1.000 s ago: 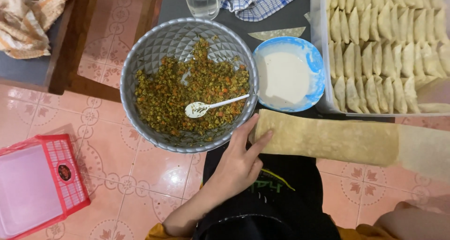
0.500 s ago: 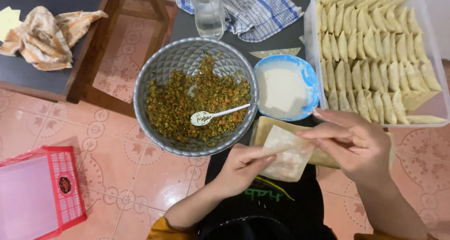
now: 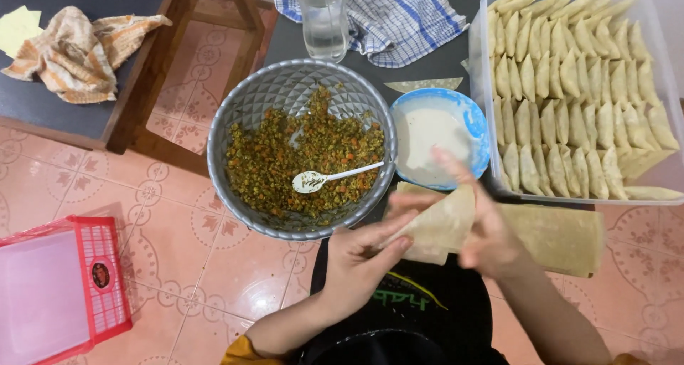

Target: Folding and filling triangular dumpling wrappers with a vegetable mixture and sealing them with a slurry.

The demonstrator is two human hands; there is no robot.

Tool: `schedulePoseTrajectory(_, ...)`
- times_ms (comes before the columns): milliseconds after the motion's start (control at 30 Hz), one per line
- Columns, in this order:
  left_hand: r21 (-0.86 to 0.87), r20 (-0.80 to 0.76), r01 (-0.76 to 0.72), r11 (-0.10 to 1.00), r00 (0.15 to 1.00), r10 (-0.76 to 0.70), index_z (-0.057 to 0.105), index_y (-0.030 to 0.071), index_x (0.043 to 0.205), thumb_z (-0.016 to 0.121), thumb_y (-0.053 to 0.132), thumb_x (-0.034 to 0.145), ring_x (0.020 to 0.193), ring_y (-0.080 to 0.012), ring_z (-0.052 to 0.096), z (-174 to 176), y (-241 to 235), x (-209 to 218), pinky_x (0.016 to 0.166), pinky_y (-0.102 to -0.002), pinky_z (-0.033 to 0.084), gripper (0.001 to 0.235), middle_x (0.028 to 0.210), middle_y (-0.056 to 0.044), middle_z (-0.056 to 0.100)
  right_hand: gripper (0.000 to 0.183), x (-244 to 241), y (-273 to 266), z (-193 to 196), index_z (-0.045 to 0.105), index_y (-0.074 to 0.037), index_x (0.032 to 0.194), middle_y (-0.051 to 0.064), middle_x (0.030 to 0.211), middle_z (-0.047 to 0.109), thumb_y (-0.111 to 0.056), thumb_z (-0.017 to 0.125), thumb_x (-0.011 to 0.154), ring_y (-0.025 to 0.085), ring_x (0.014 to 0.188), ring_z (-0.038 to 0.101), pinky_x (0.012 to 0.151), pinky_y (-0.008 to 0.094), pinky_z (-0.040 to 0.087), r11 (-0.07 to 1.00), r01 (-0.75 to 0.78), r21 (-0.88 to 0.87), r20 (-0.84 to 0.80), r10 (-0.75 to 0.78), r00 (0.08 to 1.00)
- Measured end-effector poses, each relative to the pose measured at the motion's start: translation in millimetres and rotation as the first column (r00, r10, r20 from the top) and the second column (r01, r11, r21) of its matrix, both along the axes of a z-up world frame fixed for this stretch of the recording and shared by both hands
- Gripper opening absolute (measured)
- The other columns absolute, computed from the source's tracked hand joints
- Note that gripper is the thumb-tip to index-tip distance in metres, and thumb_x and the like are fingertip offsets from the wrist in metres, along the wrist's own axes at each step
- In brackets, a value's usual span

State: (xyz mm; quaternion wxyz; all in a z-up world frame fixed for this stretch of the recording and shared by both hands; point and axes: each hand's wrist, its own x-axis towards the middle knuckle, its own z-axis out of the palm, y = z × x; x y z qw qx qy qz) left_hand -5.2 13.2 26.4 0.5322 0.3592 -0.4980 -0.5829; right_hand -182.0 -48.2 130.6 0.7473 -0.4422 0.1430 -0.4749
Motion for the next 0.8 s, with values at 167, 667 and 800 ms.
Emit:
schedulePoseTrajectory(167, -0.083, 0.15, 0.084, 0.993, 0.986, -0.071, 0.051, 0.005, 0.151, 0.059, -0.004, 0.101, 0.101, -0.0063, 0.068, 22.4, -5.9, 9.1, 0.093, -0.019, 0.052, 0.052, 0.116, -0.005, 0.073, 0.104, -31.0, 27.0, -92.8, 0.013, -0.007, 0.169, 0.032, 0.113, 0.067, 0.001, 0.073, 0.085, 0.042, 0.102, 0.069, 0.097, 0.051, 0.055, 0.958, 0.267, -0.106, -0.511, -0.283, 0.811)
schedulePoseTrajectory(667, -0.171, -0.154, 0.132, 0.976, 0.975, -0.159, 0.015, 0.004, 0.17, 0.036, -0.006, 0.106, 0.142, -0.027, 0.056, 18.6, -5.7, 9.4, 0.126, -0.036, 0.038, 0.068, 0.145, -0.019, 0.063, 0.094, -27.2, 43.6, -103.0, 0.027, 0.0, 0.161, 0.019, 0.111, 0.072, 0.01, 0.073, 0.08, 0.027, 0.099, 0.068, 0.088, 0.038, 0.053, 0.927, 0.287, 0.241, -0.256, -0.225, 0.94)
schedulePoseTrajectory(800, -0.269, -0.456, 0.321, 0.908, 0.788, -0.413, 0.029, 0.005, 0.165, 0.045, 0.016, 0.113, 0.153, -0.0266, 0.041, -13.5, -15.3, -3.0, 0.13, -0.041, 0.031, 0.056, 0.161, -0.016, 0.048, 0.075, -18.5, 50.2, -89.5, 0.04, 0.001, 0.15, 0.016, 0.094, 0.074, 0.014, 0.07, 0.083, 0.018, 0.082, 0.072, 0.073, 0.031, 0.058, 0.84, 0.537, -0.079, -0.447, -0.511, 0.735)
